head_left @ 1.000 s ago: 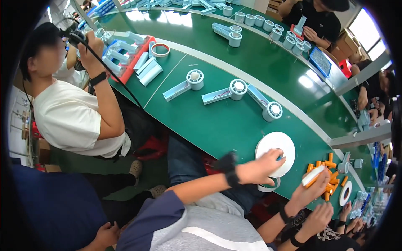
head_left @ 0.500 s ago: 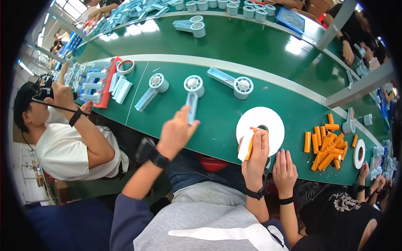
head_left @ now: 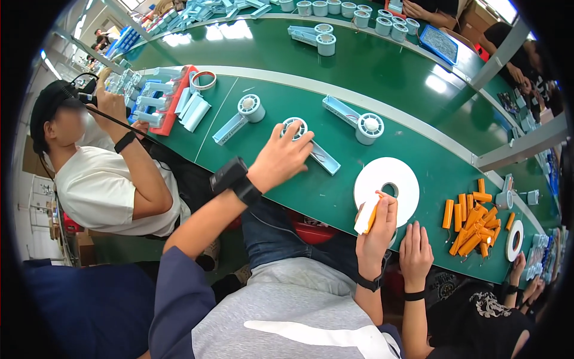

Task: The person applies adhesive tape to batteries, places them into fan housings, and sets the units on the table. After emptying a box of batteries onto the workspace, they continue taping and fitting batteries into the housings.

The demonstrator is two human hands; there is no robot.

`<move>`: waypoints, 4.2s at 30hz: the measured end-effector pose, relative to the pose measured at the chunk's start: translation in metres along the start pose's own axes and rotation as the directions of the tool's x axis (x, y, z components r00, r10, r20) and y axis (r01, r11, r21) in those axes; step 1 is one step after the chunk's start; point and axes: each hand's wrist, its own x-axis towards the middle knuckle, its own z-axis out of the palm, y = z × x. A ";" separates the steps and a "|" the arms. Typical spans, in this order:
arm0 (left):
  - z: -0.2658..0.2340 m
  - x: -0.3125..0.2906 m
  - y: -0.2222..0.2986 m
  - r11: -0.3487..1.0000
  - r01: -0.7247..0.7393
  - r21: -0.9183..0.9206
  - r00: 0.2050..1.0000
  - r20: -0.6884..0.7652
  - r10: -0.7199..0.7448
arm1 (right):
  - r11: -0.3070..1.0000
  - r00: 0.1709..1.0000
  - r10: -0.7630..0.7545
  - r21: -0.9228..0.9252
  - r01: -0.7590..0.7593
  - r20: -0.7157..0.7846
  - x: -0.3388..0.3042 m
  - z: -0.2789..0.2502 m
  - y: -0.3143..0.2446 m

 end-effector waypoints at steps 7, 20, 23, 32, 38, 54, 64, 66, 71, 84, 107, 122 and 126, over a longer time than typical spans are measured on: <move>0.004 0.007 0.018 0.988 -0.018 -0.151 0.971 0.233 0.054 | 0.953 0.989 -0.139 -0.277 0.120 -0.050 0.012 0.013 -0.007; 0.025 -0.036 0.042 0.675 0.137 -0.725 0.920 -0.160 -0.358 | 0.681 0.936 -0.183 -0.648 0.341 0.299 0.021 0.016 0.001; 0.025 -0.035 0.047 0.703 0.212 -0.679 0.887 -0.169 -0.430 | 0.546 0.892 -0.284 -0.706 0.451 0.350 0.019 -0.001 0.003; 0.030 -0.035 0.048 0.710 0.227 -0.666 0.884 -0.165 -0.437 | 0.143 0.636 -0.189 -0.620 0.771 0.748 0.025 0.007 -0.012; 0.030 -0.032 0.051 0.739 0.222 -0.636 0.894 -0.171 -0.415 | -0.007 0.509 0.039 -0.509 0.861 0.860 0.035 0.031 -0.022; 0.031 -0.030 0.052 0.779 0.222 -0.587 0.887 -0.210 -0.411 | -0.182 0.342 0.421 -0.291 0.939 0.840 0.053 0.066 -0.039; 0.029 -0.027 0.054 0.789 0.217 -0.574 0.897 -0.202 -0.393 | -0.146 0.231 0.747 -0.185 0.972 0.624 0.090 0.075 -0.038; 0.031 -0.028 0.054 0.807 0.217 -0.549 0.878 -0.251 -0.408 | -0.151 0.235 0.744 -0.185 0.971 0.625 0.088 0.073 -0.038; 0.030 -0.029 0.057 0.825 0.220 -0.520 0.888 -0.242 -0.390 | -0.137 0.424 0.546 -0.422 0.896 0.722 0.069 0.056 -0.042; 0.011 0.013 0.018 0.594 0.494 -0.635 0.832 0.543 -0.111 | 0.054 0.616 0.781 -0.972 -0.228 -0.101 0.068 0.057 -0.038; -0.033 0.005 0.013 0.711 0.144 -0.688 0.973 0.230 0.026 | 0.474 0.963 -0.254 -0.856 0.206 0.091 0.007 -0.038 -0.038; 0.103 0.136 -0.102 0.793 0.463 -0.395 0.841 -0.085 -0.534 | -0.300 0.917 -0.378 -0.954 0.012 0.130 0.033 -0.155 -0.096; 0.072 0.122 -0.075 0.942 0.153 -0.299 0.909 -0.332 -0.253 | -0.109 0.873 -0.408 -0.964 0.243 0.266 0.009 -0.129 -0.100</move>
